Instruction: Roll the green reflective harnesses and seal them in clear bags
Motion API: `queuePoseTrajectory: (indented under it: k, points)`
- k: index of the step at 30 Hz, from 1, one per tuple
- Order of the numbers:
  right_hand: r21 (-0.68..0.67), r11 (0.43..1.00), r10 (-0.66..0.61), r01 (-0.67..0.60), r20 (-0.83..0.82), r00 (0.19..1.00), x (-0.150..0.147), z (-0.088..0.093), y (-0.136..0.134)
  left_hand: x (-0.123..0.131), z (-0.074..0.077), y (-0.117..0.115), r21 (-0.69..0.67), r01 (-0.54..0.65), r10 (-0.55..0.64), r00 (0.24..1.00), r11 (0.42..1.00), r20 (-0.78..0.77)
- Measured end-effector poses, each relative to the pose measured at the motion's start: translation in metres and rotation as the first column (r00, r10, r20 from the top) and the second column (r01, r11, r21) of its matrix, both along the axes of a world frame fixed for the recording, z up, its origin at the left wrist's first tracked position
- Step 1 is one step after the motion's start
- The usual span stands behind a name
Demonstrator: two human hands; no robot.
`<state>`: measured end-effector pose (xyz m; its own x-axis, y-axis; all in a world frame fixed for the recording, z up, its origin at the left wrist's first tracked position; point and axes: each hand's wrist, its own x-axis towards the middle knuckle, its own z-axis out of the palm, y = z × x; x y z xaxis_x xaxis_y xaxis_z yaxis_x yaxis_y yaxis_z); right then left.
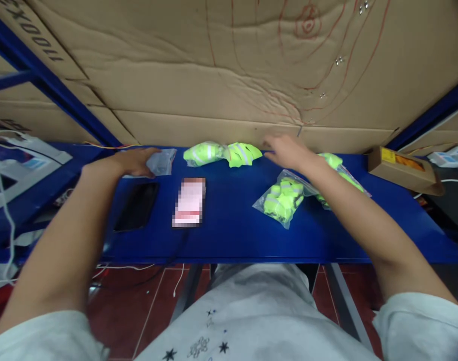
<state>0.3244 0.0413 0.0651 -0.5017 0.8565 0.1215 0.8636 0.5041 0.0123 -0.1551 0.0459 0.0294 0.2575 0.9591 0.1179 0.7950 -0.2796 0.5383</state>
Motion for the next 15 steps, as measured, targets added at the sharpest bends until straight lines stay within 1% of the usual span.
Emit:
queuePoseTrajectory:
  k: [1,2,3,4,6,8,10,13,15]
  points:
    - [-0.063,0.995,0.077,-0.075,0.031,0.997,-0.019,-0.004,0.006,-0.01,-0.004,0.004,-0.023,-0.018,0.018,0.999,1.0,-0.031]
    - [-0.12,0.987,0.118,-0.109,0.07,0.991,-0.037,-0.011,0.013,-0.017,-0.007,0.006,-0.051,-0.029,0.026,0.998,0.998,-0.055]
    - [-0.177,0.978,0.13,-0.109,0.114,0.985,-0.053,-0.019,0.02,-0.022,-0.01,0.006,-0.078,-0.037,0.031,0.997,0.996,-0.074]
    - [-0.2,0.973,0.144,-0.118,0.124,0.982,-0.065,-0.028,0.027,-0.025,-0.013,0.006,-0.1,-0.04,0.031,0.996,0.994,-0.086]
    - [-0.234,0.962,0.168,-0.144,0.084,0.982,-0.079,-0.045,0.04,-0.029,-0.017,0.003,-0.129,-0.048,0.035,0.994,0.99,-0.104]
    - [-0.242,0.956,0.169,-0.167,-0.013,0.986,-0.081,-0.057,0.052,-0.032,-0.019,0.002,-0.125,-0.071,0.057,0.992,0.99,-0.115]
    - [-0.24,0.957,0.145,-0.16,-0.077,0.986,-0.076,-0.063,0.06,-0.036,-0.019,0.001,-0.093,-0.108,0.097,0.989,0.99,-0.115]
    - [-0.257,0.957,0.106,-0.132,-0.113,0.988,-0.064,-0.058,0.064,-0.039,-0.012,-0.004,-0.023,-0.164,0.161,0.982,0.986,-0.098]
    - [-0.275,0.955,0.063,-0.108,-0.167,0.984,-0.056,-0.048,0.057,-0.036,-0.002,-0.014,0.019,-0.196,0.197,0.975,0.98,-0.099]
